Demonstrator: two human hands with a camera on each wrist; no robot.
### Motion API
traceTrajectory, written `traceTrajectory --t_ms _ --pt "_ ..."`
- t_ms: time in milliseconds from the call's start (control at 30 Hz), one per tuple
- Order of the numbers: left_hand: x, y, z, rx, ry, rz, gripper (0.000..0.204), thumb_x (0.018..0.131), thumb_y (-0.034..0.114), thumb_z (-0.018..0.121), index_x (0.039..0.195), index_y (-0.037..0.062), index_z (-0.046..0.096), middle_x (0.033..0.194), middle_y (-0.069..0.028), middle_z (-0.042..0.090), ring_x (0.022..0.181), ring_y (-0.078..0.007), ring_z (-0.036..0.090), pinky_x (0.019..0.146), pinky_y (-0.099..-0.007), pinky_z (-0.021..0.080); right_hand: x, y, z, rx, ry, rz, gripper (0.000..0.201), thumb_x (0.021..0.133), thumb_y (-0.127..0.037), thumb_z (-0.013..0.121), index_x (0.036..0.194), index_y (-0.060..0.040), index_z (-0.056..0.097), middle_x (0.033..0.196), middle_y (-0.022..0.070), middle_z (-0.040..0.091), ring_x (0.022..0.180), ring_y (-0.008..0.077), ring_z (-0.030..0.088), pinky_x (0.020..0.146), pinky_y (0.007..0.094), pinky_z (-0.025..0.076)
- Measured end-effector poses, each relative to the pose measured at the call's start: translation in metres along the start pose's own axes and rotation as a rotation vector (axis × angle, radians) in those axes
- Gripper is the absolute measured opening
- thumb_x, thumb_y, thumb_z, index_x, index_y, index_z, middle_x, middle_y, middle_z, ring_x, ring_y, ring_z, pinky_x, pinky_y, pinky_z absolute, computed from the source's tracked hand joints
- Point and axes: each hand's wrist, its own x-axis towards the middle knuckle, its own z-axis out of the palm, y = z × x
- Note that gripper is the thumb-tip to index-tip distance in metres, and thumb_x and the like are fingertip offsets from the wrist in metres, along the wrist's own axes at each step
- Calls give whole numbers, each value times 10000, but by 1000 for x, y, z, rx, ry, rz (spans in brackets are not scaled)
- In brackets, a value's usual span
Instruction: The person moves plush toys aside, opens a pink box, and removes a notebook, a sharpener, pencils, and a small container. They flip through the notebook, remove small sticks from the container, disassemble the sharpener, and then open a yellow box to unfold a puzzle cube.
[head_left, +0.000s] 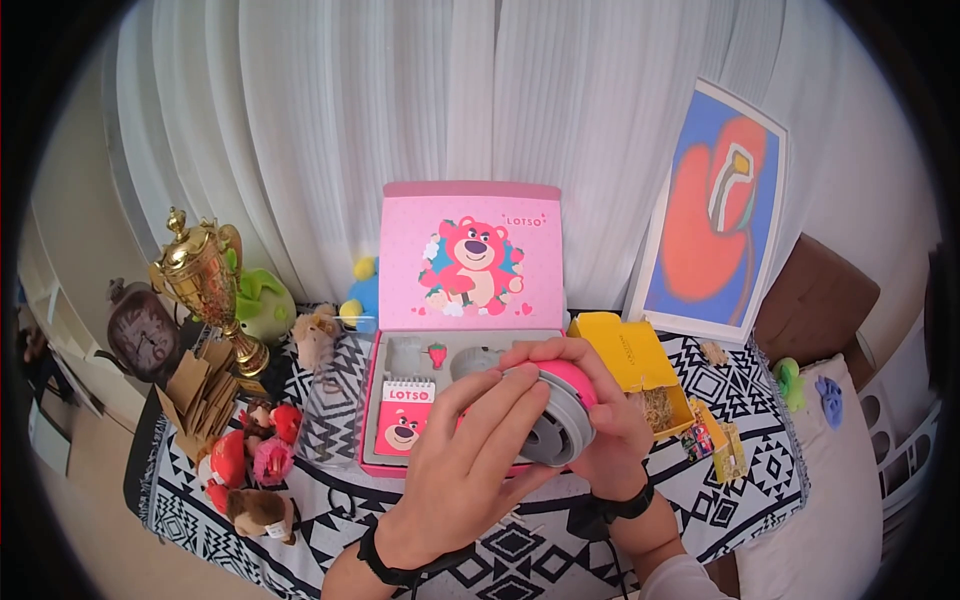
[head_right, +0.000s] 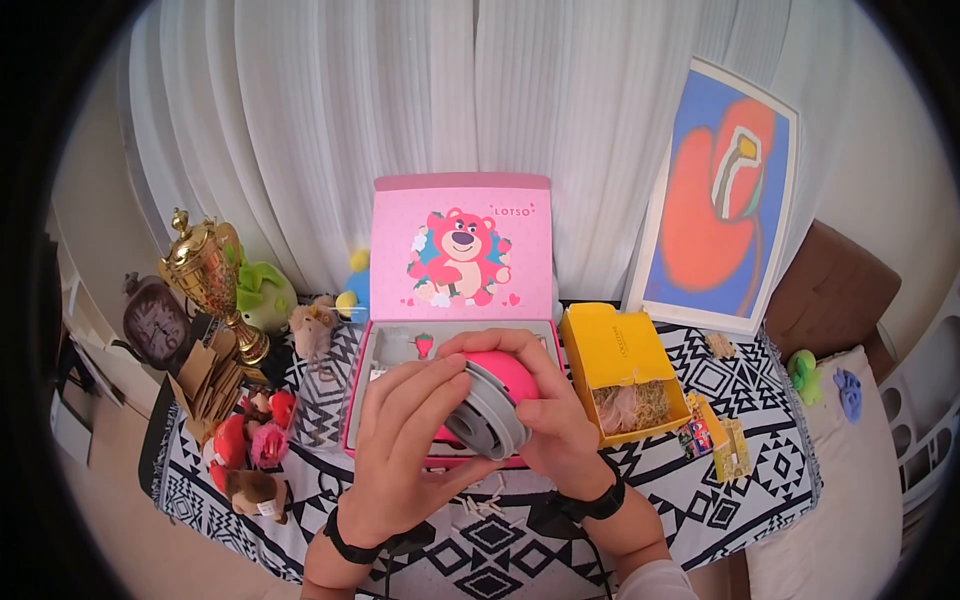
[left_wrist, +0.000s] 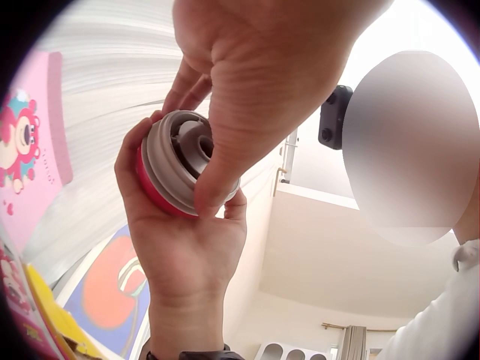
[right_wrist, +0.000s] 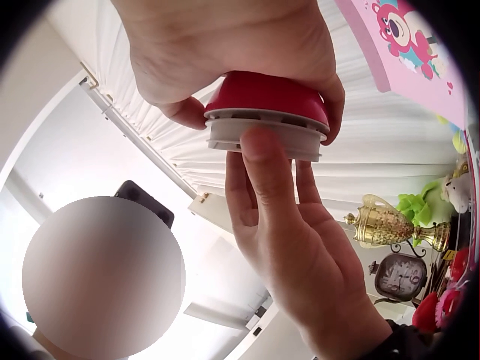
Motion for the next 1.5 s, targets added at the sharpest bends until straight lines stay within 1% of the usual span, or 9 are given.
traceTrajectory --t_ms 667,900,1100,1200,1267,1300,1367,1433,1500 --pt "-2 9 -3 52 11 11 779 541 137 887 1247 21 581 1292 -106 577 1057 -318 549 890 -408 478 -2 3 -3 72 -62 44 703 821 -445 601 1314 16 405 1356 244 443 1275 326 471 1082 427 382" --pt "-2 9 -2 68 12 26 784 534 138 886 1249 21 583 1291 -108 578 1060 -318 550 894 -412 478 -2 5 -5 103 -83 30 670 828 -420 583 1308 17 414 1349 244 449 1271 324 474 1086 428 374" --pt "-4 8 3 53 -1 -7 826 544 156 896 1283 18 553 1304 -117 555 1084 -322 542 913 -421 463 -2 1 -3 25 -12 20 603 841 -373 560 1281 24 448 1312 220 504 1235 303 518 1056 413 418" --pt "-4 9 2 40 1 -41 878 546 169 905 1320 10 522 1298 -129 543 1095 -324 536 914 -421 453 -2 0 5 59 48 72 521 903 -346 488 1274 19 466 1304 193 524 1210 272 545 1030 399 450" --pt "-3 11 -1 41 -8 -56 908 546 173 909 1341 5 505 1292 -136 539 1100 -325 533 911 -420 449 1 -2 14 -4 196 169 563 921 -439 384 1228 21 487 1248 228 561 1152 296 578 1014 397 449" --pt "-3 11 -2 37 -15 -73 924 545 172 910 1352 -1 494 1287 -141 539 1103 -324 532 909 -418 447 0 -1 11 -4 198 167 563 921 -439 384 1228 21 487 1248 228 561 1152 296 578 1014 397 449" --pt "-2 12 -4 33 -23 -88 941 545 170 911 1364 -8 484 1283 -146 539 1106 -324 530 906 -416 444 -1 2 3 125 70 139 453 1008 -332 324 1281 -9 489 1284 145 546 1174 230 570 1007 380 466" --pt "-1 12 -6 15 -54 -89 855 602 157 879 1336 -45 490 1304 -181 509 1087 -358 520 909 -426 456 -1 2 2 135 73 148 459 1014 -346 322 1280 -10 490 1281 140 547 1171 228 571 1002 378 469" --pt "0 12 -6 21 -49 -80 851 604 158 880 1335 -44 493 1301 -180 512 1088 -358 520 910 -426 456 -1 2 3 145 75 160 466 1021 -360 320 1279 -12 491 1278 134 549 1167 227 572 997 376 472"
